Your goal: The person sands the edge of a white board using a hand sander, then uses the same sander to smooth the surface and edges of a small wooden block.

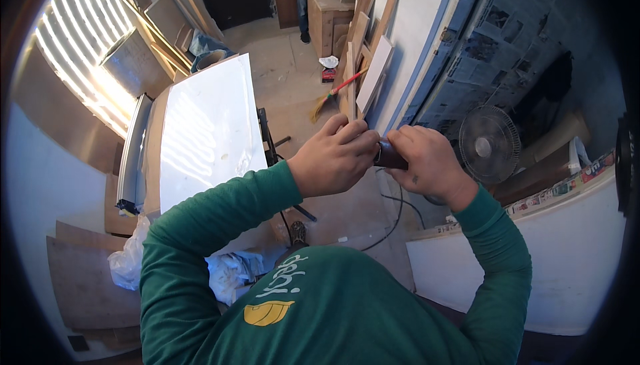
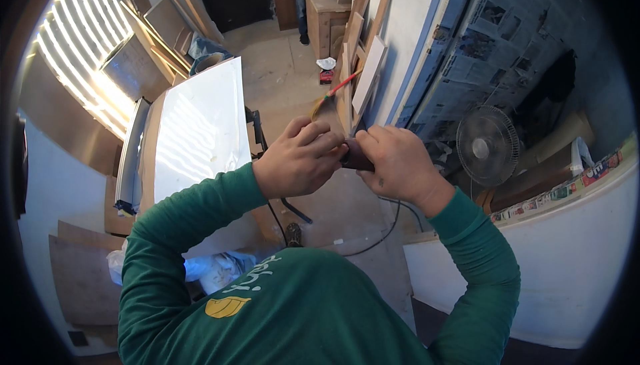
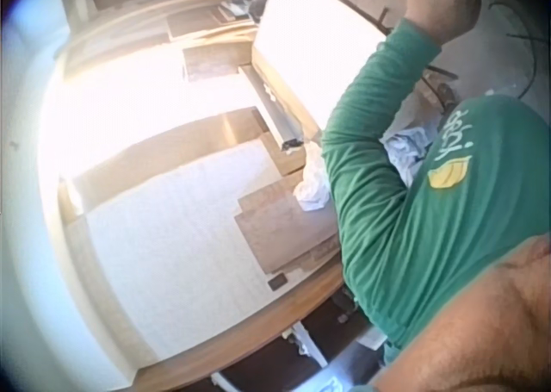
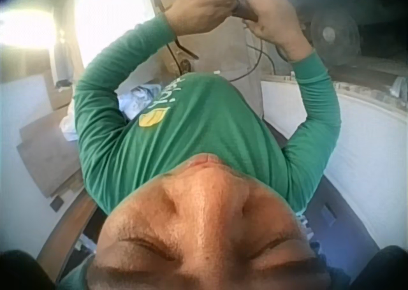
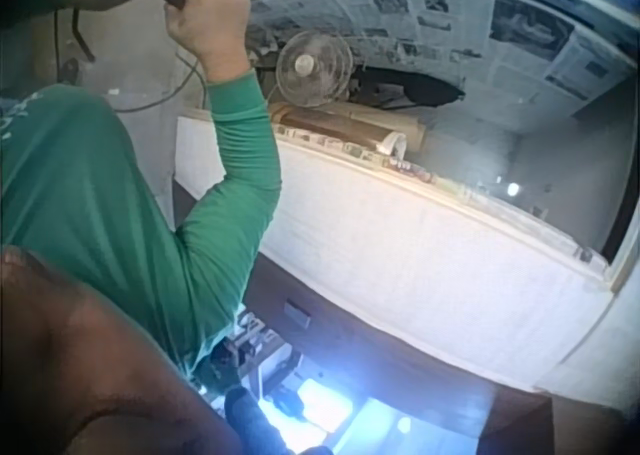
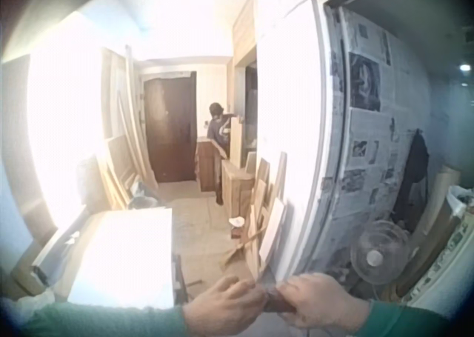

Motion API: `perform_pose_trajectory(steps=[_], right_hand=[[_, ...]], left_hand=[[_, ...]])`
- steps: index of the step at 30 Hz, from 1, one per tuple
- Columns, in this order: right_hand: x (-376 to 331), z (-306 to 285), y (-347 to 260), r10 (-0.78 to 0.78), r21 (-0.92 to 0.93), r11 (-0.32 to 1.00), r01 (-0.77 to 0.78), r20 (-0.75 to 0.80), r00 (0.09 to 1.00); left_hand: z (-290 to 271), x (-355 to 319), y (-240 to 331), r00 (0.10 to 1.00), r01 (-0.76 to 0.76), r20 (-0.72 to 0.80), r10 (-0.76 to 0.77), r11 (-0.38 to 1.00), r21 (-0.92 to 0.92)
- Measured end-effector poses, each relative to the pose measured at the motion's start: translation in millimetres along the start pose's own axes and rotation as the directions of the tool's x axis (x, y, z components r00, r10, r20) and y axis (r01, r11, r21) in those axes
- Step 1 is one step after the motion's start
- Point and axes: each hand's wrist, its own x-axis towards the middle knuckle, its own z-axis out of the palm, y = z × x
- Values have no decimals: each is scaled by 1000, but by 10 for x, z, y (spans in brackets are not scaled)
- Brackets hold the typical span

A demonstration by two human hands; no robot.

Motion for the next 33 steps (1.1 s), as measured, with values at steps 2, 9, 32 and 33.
perform_pose_trajectory(steps=[2,9,32,33], right_hand=[[-9,42,21,-22,-13,1000,22,-16,1000],[-36,74,57,-67,-30,997,66,-27,997],[-164,462,-55,292,202,951,-235,-330,898],[-159,512,-85,348,258,928,-268,-346,872]], left_hand=[[4,-17,26,1000,4,28,-5,999,34],[-71,110,-32,993,43,108,-39,998,-36],[-272,-56,578,948,238,-96,-302,879,-413],[-224,-56,648,934,278,-66,-350,831,-482]])
